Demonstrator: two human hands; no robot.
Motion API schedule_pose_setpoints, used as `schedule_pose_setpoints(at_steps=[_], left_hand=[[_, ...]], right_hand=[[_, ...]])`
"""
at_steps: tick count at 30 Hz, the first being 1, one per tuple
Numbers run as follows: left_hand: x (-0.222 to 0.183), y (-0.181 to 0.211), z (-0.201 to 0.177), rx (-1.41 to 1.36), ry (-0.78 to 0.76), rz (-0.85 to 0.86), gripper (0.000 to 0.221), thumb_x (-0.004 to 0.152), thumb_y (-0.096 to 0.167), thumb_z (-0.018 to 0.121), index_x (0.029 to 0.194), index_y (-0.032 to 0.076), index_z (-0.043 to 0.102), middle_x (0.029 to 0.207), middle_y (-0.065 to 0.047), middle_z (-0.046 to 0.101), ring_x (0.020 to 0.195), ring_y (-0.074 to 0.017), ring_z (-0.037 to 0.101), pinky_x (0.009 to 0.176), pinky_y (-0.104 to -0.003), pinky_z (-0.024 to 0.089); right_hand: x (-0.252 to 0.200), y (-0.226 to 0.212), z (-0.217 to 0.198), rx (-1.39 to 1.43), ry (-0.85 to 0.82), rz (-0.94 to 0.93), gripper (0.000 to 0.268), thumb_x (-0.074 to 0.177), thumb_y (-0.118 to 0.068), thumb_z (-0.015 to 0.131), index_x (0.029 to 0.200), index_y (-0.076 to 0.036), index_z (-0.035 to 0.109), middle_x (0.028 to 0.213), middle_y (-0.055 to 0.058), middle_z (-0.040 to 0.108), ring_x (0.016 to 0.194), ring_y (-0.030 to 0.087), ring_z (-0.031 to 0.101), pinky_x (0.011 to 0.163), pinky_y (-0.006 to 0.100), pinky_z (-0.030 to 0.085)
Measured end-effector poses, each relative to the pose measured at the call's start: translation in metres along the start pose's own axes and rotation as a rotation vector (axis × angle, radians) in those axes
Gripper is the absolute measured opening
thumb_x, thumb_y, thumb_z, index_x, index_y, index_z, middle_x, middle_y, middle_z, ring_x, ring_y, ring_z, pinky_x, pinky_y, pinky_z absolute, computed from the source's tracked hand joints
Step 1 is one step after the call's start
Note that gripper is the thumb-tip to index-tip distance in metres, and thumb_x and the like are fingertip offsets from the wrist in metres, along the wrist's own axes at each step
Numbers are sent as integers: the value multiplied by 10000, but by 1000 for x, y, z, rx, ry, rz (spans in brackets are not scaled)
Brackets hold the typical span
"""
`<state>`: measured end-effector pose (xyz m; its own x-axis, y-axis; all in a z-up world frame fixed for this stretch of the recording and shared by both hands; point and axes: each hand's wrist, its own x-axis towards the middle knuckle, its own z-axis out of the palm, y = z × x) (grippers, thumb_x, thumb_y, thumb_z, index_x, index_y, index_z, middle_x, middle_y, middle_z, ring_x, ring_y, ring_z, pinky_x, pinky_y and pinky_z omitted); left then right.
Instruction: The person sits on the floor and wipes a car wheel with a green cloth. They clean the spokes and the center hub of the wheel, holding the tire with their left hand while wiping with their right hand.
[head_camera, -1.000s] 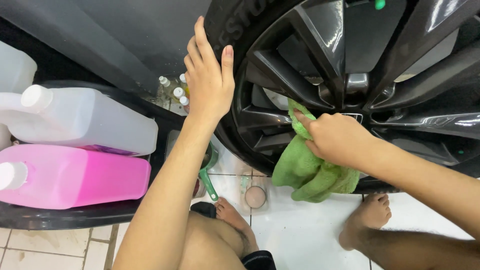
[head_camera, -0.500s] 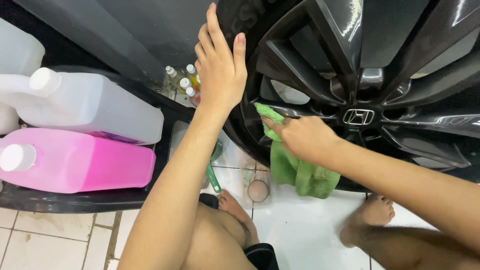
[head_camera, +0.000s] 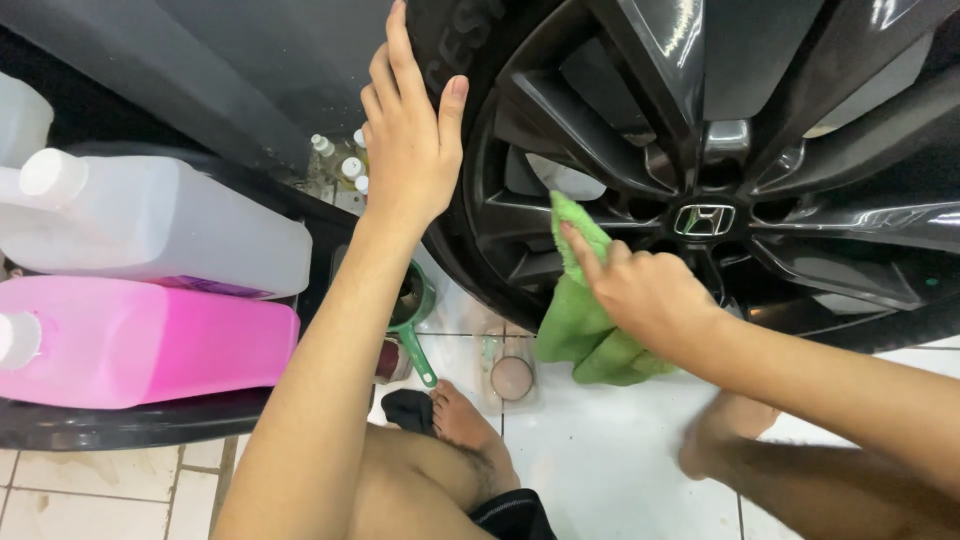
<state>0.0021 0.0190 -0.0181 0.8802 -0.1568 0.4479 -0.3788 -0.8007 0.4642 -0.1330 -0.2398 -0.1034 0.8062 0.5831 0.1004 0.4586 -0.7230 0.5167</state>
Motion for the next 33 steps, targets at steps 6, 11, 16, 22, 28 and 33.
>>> schedule_pose_setpoints(at_steps=[6, 11, 16, 22, 28, 33], left_hand=[[-2, -2, 9, -36, 32, 4, 620, 1212, 523, 278, 1642, 239, -66, 1642, -205, 318, 1349, -420, 493, 1043, -520, 488], [-1, 4, 3, -59, 6, -35, 624, 1184, 531, 267, 1632, 230, -46, 1660, -236, 284, 1384, -487, 475, 1045, -581, 452], [2, 0, 6, -49, -5, -35, 628, 1171, 554, 261, 1630, 236, -28, 1670, -218, 288, 1407, -477, 467, 1057, -592, 452], [1, 0, 10, -18, 34, -4, 625, 1193, 553, 262, 1636, 237, -45, 1656, -209, 308, 1351, -432, 518, 1033, -545, 480], [2, -4, 20, 30, 54, -61, 630, 1176, 528, 314, 1626, 220, -1, 1647, -194, 325, 1384, -415, 514, 1057, -563, 488], [-1, 1, 14, 23, 58, -62, 634, 1177, 535, 279, 1630, 206, -19, 1631, -203, 335, 1324, -438, 525, 975, -564, 494]], right_hand=[[22, 19, -11, 497, -266, 213, 776, 907, -194, 497, 1639, -96, 258, 1001, 179, 672, 634, 418, 739, 472, 548, 539], [66, -47, 0, 462, -27, 143, 816, 810, -45, 562, 1598, -86, 352, 971, 125, 647, 645, 295, 670, 424, 454, 523], [85, -73, 14, 365, 248, 172, 810, 739, 2, 659, 1524, -143, 524, 756, 21, 539, 491, 187, 539, 346, 358, 410], [33, -35, -9, 440, 87, 230, 722, 846, -124, 607, 1521, -355, 499, 906, 43, 595, 569, 227, 610, 352, 383, 457], [1, -34, -9, 747, 79, 587, 784, 741, -62, 730, 1450, -367, 592, 1241, 113, 385, 492, 218, 442, 357, 355, 454], [32, -59, 0, 589, 494, 580, 840, 615, 60, 599, 1396, -238, 688, 1390, -13, 621, 848, 119, 697, 458, 251, 413]])
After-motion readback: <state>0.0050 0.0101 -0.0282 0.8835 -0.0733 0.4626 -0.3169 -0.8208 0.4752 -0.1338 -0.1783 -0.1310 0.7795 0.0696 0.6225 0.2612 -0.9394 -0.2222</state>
